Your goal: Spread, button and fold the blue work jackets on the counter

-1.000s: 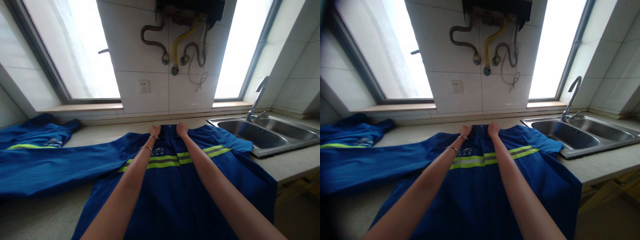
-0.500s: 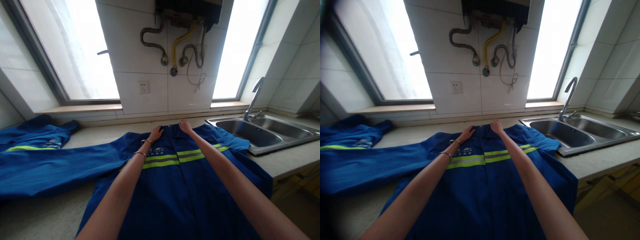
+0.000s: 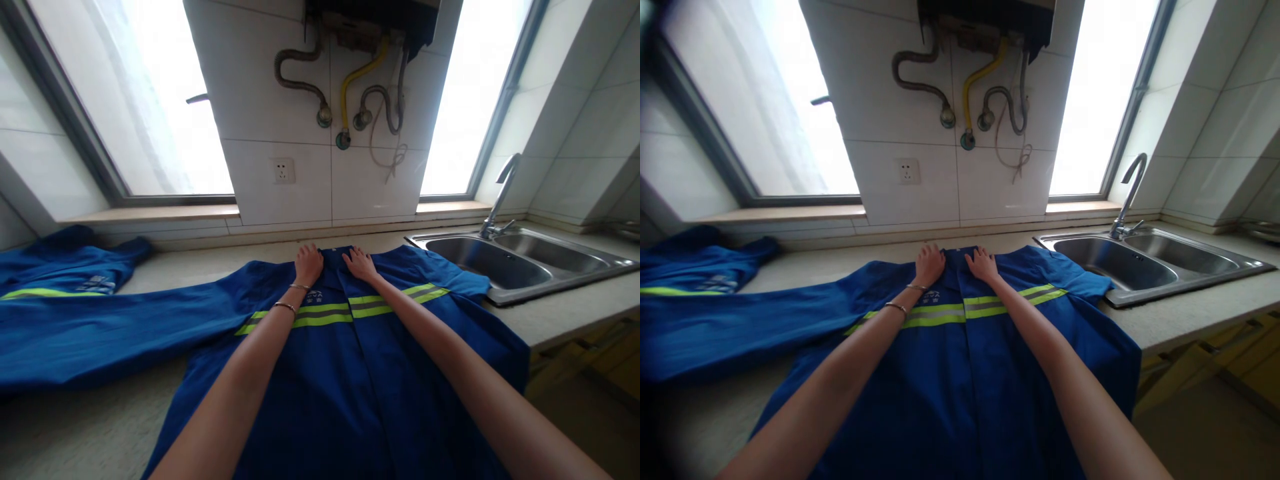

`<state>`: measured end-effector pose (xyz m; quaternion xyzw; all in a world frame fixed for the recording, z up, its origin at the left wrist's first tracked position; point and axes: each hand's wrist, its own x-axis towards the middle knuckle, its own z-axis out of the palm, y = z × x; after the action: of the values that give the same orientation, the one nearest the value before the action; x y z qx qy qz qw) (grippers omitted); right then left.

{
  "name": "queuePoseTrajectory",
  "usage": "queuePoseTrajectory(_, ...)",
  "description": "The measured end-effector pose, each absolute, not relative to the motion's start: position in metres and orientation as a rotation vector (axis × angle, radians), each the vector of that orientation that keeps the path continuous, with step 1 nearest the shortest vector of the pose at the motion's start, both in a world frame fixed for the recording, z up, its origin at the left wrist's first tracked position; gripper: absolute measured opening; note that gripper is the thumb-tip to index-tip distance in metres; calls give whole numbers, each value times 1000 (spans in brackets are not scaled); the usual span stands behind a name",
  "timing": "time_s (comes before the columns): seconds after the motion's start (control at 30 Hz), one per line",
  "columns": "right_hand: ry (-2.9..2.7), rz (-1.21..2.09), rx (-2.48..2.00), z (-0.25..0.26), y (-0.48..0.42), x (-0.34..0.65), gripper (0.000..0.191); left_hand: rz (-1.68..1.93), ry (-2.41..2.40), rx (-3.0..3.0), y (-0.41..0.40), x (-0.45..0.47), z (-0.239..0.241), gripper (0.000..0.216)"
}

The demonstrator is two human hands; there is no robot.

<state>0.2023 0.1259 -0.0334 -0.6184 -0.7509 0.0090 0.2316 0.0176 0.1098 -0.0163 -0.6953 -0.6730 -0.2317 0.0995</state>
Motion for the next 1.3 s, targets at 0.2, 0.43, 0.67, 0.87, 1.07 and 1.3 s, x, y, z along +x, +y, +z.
queuePoseTrajectory(0.2, -1969, -92, -1456, -27, 116, 206, 33, -424, -2383, -2396, 90, 11, 22, 35)
queuePoseTrajectory(0.43, -2314, 687, -1111, -8, 127, 208, 31, 250, -2609, -3143, 81, -3, 56, 33)
queuePoseTrajectory(0.67, -2360, 1162, -816, 23, 129, 236, 24, -587, -2103, -3675, 81, -7, 36, 39)
queuePoseTrajectory(0.87, -2199, 1298, -759, 28, 122, 269, 30, -963, -2075, -3288, 93, 18, 11, 35)
queuePoseTrajectory(1.07, -2026, 1404, -815, 26, 118, 277, 32, -869, -2110, -2866, 98, 34, -8, 26)
queuePoseTrajectory(1.3, -2243, 1141, -880, 28, 123, 244, 27, -1062, -2284, -2930, 90, 43, -1, 36)
